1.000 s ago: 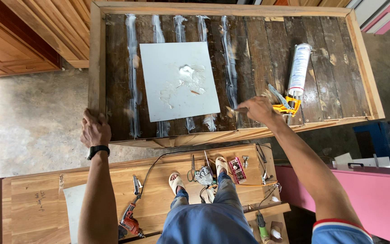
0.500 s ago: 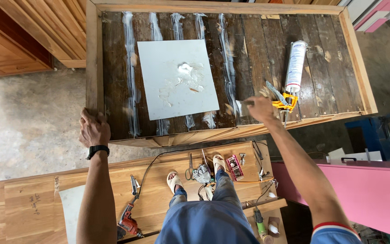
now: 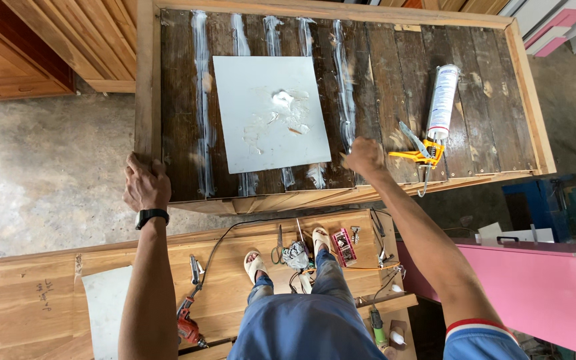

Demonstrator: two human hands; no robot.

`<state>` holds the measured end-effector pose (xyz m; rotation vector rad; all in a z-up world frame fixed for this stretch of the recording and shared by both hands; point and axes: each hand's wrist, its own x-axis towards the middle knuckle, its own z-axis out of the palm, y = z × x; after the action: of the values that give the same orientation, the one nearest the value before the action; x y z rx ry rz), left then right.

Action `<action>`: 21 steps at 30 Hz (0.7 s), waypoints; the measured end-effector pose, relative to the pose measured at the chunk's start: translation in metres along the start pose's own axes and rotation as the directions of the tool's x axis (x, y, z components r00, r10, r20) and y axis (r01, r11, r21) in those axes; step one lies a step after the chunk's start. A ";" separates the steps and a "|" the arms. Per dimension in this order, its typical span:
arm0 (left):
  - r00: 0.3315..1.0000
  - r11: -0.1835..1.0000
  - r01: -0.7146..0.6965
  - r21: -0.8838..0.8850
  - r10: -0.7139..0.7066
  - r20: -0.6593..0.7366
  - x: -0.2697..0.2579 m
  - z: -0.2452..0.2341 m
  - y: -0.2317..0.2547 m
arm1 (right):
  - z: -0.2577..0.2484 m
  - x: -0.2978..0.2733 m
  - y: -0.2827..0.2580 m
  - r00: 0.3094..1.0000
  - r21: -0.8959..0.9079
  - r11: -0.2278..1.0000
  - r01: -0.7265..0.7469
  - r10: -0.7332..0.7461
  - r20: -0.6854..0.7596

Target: The person applies white putty to the gaps and grooves of a wooden frame using a small spatula and a flat square plate to hold the putty.

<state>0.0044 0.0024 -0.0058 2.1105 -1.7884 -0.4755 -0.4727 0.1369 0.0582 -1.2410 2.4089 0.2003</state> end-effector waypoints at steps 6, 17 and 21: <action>1.000 1.000 0.006 -0.007 -0.006 0.014 0.000 -0.001 -0.001 | -0.001 -0.004 0.012 1.000 0.062 0.998 -0.008 0.010 -0.025; 1.000 1.000 0.007 -0.009 -0.007 0.014 -0.002 -0.006 0.003 | 0.069 0.156 0.068 0.980 0.155 0.976 -0.156 0.172 -0.100; 0.999 1.000 0.003 -0.012 -0.002 0.045 -0.003 -0.012 0.007 | 0.046 0.128 0.030 0.971 0.231 0.947 -0.225 0.237 -0.026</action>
<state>0.0031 0.0049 0.0088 2.1101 -1.8032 -0.5365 -0.5483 0.0738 -0.0398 -0.8726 2.5369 -0.0413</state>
